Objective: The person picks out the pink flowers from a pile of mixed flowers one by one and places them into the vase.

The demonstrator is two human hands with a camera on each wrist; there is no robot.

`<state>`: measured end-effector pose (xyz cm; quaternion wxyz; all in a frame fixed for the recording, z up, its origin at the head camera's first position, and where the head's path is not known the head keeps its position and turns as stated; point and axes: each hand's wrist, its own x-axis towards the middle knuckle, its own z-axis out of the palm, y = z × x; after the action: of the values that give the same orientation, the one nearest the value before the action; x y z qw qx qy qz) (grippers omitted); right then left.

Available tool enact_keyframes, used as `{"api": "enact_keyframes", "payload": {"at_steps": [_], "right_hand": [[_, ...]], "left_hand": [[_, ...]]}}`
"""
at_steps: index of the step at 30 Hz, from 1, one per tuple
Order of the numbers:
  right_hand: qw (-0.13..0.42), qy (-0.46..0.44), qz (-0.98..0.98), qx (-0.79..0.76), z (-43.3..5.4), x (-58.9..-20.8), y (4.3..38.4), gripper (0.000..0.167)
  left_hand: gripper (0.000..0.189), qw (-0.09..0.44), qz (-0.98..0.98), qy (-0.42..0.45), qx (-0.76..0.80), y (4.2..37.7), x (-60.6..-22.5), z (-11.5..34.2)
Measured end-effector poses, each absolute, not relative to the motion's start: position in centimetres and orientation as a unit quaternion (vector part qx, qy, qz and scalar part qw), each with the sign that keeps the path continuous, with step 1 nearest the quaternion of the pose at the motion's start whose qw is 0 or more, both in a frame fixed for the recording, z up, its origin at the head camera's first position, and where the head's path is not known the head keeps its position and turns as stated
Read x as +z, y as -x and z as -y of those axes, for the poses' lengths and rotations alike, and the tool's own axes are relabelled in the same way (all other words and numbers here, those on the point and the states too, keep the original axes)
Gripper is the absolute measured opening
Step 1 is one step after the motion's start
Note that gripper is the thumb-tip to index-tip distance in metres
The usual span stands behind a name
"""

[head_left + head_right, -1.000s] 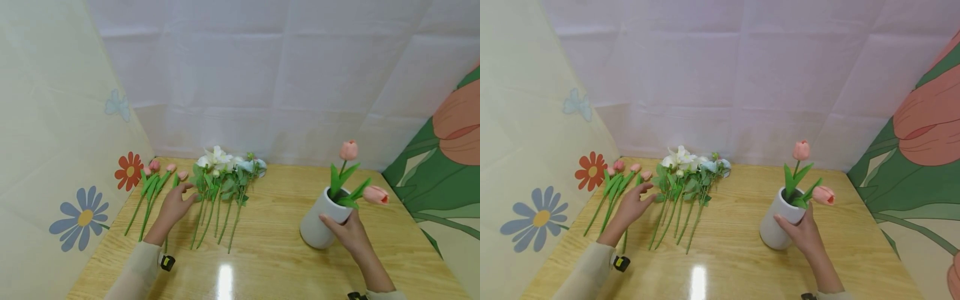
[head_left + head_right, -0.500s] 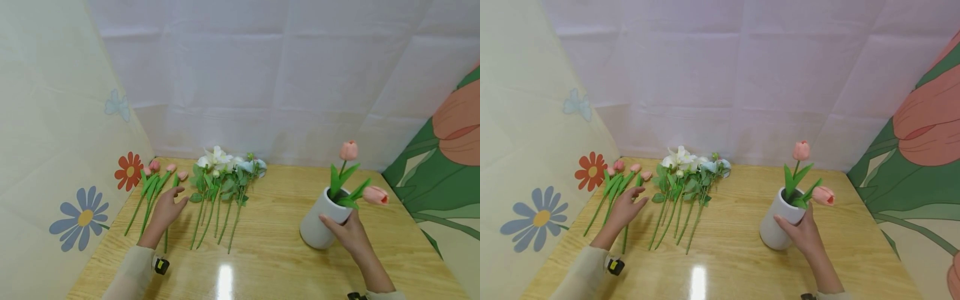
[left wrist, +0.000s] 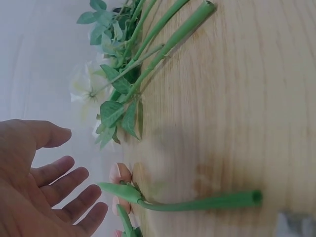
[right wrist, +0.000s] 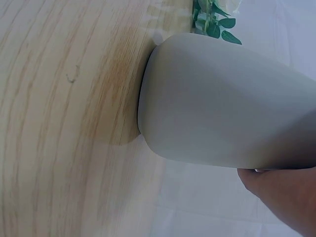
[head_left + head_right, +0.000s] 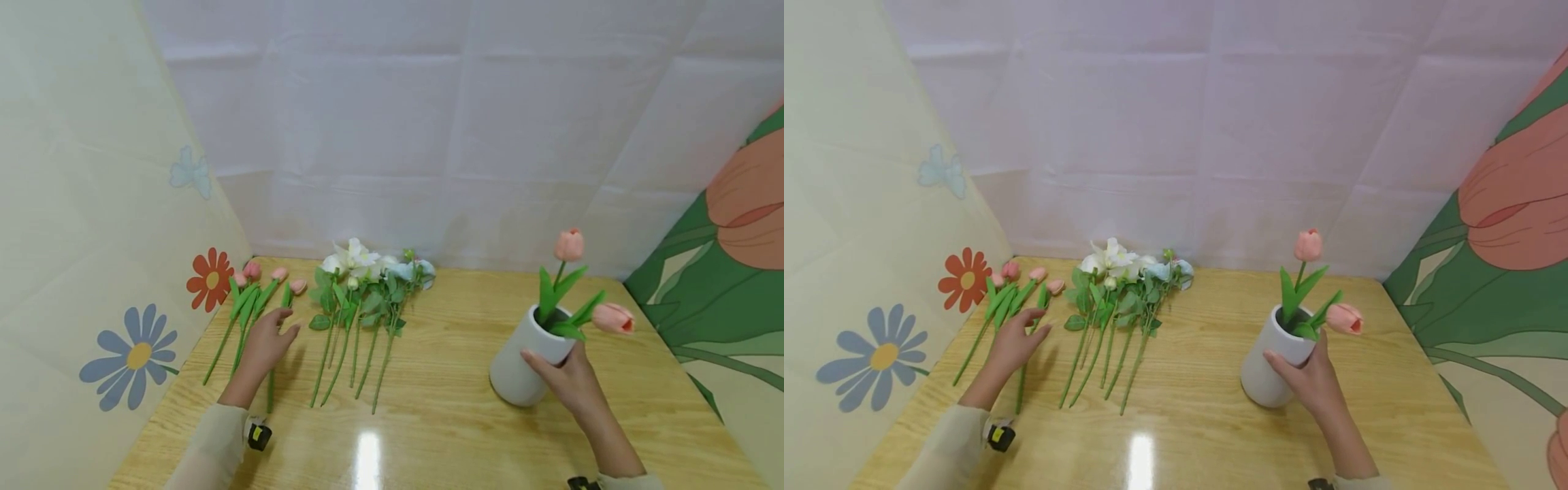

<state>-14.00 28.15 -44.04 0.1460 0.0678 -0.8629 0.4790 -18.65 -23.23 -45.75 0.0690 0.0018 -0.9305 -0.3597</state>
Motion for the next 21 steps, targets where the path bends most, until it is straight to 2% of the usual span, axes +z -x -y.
{"api": "enact_keyframes", "payload": {"at_steps": [21], "right_hand": [[0.14,-0.063,0.867,0.474,-28.2,-43.9,14.0,0.066]], "left_hand": [[0.049,0.026,0.939,-0.06,-0.338,18.2,-46.5,24.5]]}}
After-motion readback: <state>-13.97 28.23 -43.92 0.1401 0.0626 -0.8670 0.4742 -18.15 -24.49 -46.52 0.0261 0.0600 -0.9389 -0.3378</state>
